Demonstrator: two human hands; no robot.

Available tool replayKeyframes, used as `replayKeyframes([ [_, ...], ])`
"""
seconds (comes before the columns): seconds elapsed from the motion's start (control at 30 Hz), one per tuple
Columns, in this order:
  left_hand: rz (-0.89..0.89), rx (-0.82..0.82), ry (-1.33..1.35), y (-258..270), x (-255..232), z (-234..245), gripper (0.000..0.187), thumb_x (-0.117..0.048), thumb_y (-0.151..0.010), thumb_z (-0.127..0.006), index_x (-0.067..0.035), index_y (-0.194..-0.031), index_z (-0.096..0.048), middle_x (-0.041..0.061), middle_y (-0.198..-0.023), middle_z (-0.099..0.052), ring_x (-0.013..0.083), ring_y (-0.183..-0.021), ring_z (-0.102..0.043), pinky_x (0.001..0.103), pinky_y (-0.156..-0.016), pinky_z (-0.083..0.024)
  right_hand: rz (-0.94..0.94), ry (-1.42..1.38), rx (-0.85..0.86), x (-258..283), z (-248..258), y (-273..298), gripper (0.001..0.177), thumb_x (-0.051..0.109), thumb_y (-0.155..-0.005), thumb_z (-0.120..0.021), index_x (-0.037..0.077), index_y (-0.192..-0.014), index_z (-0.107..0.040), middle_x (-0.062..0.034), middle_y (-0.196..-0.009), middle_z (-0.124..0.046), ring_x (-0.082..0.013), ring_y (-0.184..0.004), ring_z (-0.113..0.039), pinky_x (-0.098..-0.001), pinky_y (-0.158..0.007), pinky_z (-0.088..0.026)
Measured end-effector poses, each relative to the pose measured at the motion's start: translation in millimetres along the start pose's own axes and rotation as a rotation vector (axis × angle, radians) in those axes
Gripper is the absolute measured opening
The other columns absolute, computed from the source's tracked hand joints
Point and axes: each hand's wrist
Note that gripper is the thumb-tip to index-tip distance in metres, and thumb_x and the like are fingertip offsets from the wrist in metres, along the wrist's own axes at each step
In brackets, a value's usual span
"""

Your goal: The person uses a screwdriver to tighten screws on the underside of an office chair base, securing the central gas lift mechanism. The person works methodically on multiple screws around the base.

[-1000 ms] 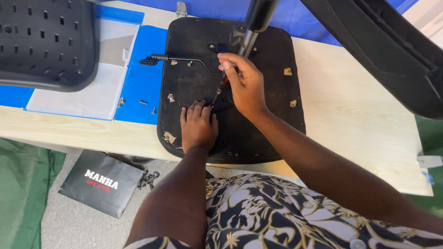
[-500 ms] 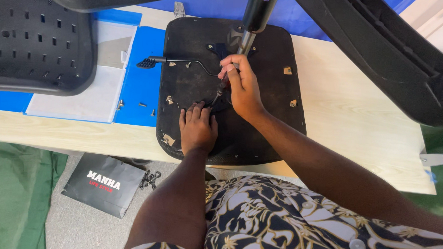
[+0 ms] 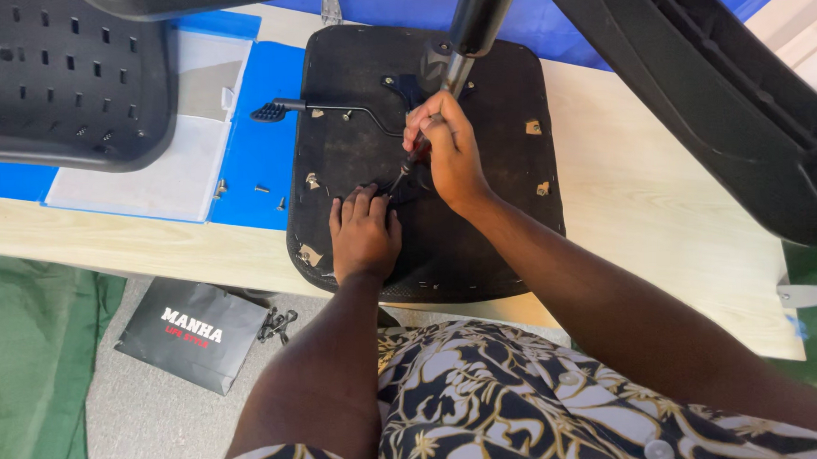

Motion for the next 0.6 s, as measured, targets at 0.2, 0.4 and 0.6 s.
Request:
replayKeyframes([
  [0.2,0.000,-0.001,-0.012,0.0,0.7,-1.2,0.030,-0.026,-0.092,-0.064,-0.012,-0.118,-0.068,0.006,-0.139,-0.061,0.0272,-0.137,-0.050,0.052,-0.120,-0.027,-0.047,-0.065,0.065,2.5,-1.9,-7.9,0.010,0.007,-0.096,-0.040,0.005,-0.094,-0.049,-0.0100,-0.083,-0.056,-0.0161,-0.076,-0.053,-0.0318,-0.074,-0.047],
  [0.4,0.003,0.021,-0.021,-1.1,-0.3,2.5,0.029,-0.026,-0.092,-0.064,-0.012,-0.118,-0.068,0.006,-0.138,-0.061,0.0271,-0.138,-0.049,0.053,-0.121,-0.027,-0.121,-0.226,0.057,1.0,-3.1,-14.6,0.010,0.007,-0.094,-0.043,0.006,-0.086,-0.049,-0.0084,-0.075,-0.053,-0.0151,-0.070,-0.050,-0.0320,-0.068,-0.046],
  [0.6,0.009,0.032,0.002,-2.0,-3.7,8.0,0.028,-0.026,-0.093,-0.064,-0.012,-0.117,-0.067,0.006,-0.138,-0.061,0.0274,-0.137,-0.049,0.053,-0.121,-0.027,-0.212,-0.141,-0.069,3.6,-14.2,-16.2,0.039,0.020,-0.105,-0.048,0.009,-0.067,-0.048,-0.0036,-0.059,-0.049,-0.0135,-0.052,-0.046,-0.0295,-0.053,-0.042],
])
Point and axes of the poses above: each hand's wrist, its own y-axis away from the middle knuckle, its own z-axis out of the back of the hand, x = y × z
